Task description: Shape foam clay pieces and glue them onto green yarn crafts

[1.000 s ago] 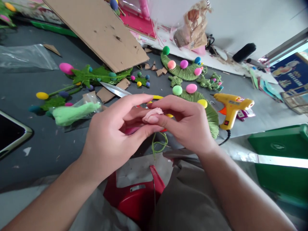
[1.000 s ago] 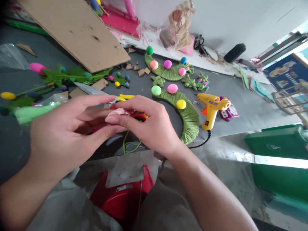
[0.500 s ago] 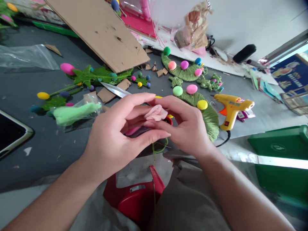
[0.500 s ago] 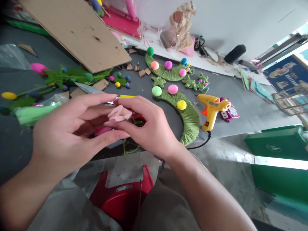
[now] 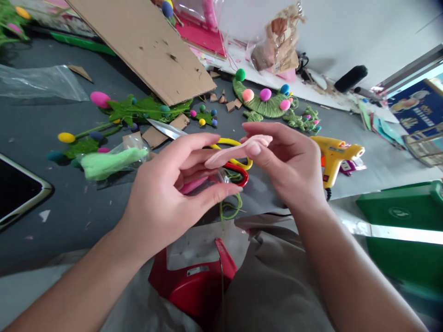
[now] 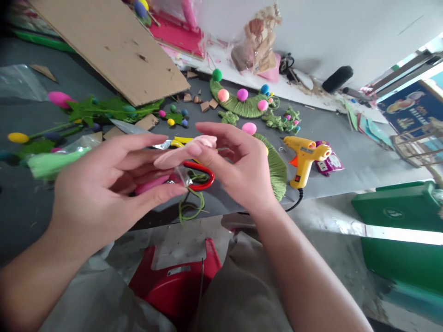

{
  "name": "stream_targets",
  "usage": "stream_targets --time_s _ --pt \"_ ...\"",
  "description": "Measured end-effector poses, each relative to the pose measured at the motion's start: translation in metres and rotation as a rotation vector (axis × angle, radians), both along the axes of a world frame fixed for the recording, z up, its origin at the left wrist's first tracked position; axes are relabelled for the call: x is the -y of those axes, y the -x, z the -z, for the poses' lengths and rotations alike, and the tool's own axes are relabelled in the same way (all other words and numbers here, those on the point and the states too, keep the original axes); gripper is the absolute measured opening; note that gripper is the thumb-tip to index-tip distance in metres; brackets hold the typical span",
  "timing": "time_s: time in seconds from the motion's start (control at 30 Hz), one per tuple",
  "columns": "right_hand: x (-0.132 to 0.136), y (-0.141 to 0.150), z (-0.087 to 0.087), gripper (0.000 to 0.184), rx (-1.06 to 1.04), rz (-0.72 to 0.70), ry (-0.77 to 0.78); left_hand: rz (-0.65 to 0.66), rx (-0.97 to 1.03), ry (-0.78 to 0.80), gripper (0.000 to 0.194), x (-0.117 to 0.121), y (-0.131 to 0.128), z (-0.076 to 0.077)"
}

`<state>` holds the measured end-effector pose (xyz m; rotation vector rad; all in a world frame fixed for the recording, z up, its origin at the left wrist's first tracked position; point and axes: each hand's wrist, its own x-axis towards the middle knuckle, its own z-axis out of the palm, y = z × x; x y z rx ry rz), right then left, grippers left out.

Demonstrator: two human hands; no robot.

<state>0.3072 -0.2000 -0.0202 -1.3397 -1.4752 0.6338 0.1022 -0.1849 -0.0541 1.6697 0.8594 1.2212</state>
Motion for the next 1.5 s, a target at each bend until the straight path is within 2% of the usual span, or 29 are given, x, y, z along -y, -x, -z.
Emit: stream_targets --time_s 0.1,0.2,0.3,0.37,0.53,0.7,0.77,0.87,0.97,1.07,1.2,1.27,1.4,1.5 --pt "0.002 0.006 0.005 0.044 -0.022 -0.149 0.074 0.107 0.101 0.047 0.090 0.000 0.000 0.002" --pt "0.004 0.012 0.010 0.043 -0.016 -0.247 0.085 0.102 0.060 0.024 0.083 0.000 0.002 0.002" --pt "0.004 0.013 0.009 0.024 -0.048 -0.222 0.079 0.064 0.023 0.009 0.066 0.000 0.002 0.000" --pt "0.004 0.012 0.006 0.017 -0.097 -0.218 0.117 0.045 0.008 -0.015 0.061 0.001 0.001 -0.001" --pt "0.004 0.012 0.001 0.019 -0.156 -0.243 0.176 0.039 -0.002 -0.067 0.061 0.001 0.001 0.001" --pt "0.005 0.013 -0.002 0.022 -0.158 -0.250 0.203 -0.031 -0.116 -0.139 0.049 0.000 0.003 0.001" --pt "0.004 0.011 -0.004 0.024 -0.132 -0.209 0.181 -0.039 -0.149 -0.144 0.048 0.000 0.004 0.001" --pt "0.002 0.004 -0.006 0.024 -0.080 -0.058 0.082 -0.044 -0.146 -0.140 0.047 0.001 0.004 -0.001" --pt "0.002 -0.002 -0.008 0.019 -0.099 0.025 -0.017 -0.033 -0.120 -0.081 0.051 0.002 0.001 0.000" --pt "0.004 -0.003 -0.007 0.016 -0.120 -0.077 0.017 0.069 -0.017 0.001 0.065 0.001 -0.001 0.001" --pt "0.007 0.005 0.001 0.040 -0.085 -0.214 0.109 0.118 0.014 -0.025 0.075 -0.001 0.000 0.004" --pt "0.007 0.010 0.004 0.035 -0.055 -0.219 0.076 0.097 -0.016 -0.036 0.072 -0.001 0.002 0.005" --pt "0.009 0.017 0.001 0.013 0.030 -0.205 0.018 0.002 -0.104 -0.100 0.062 0.000 0.005 0.003" --pt "0.010 0.017 -0.002 0.012 0.024 -0.184 0.052 -0.038 -0.166 -0.143 0.051 0.002 0.006 0.002"
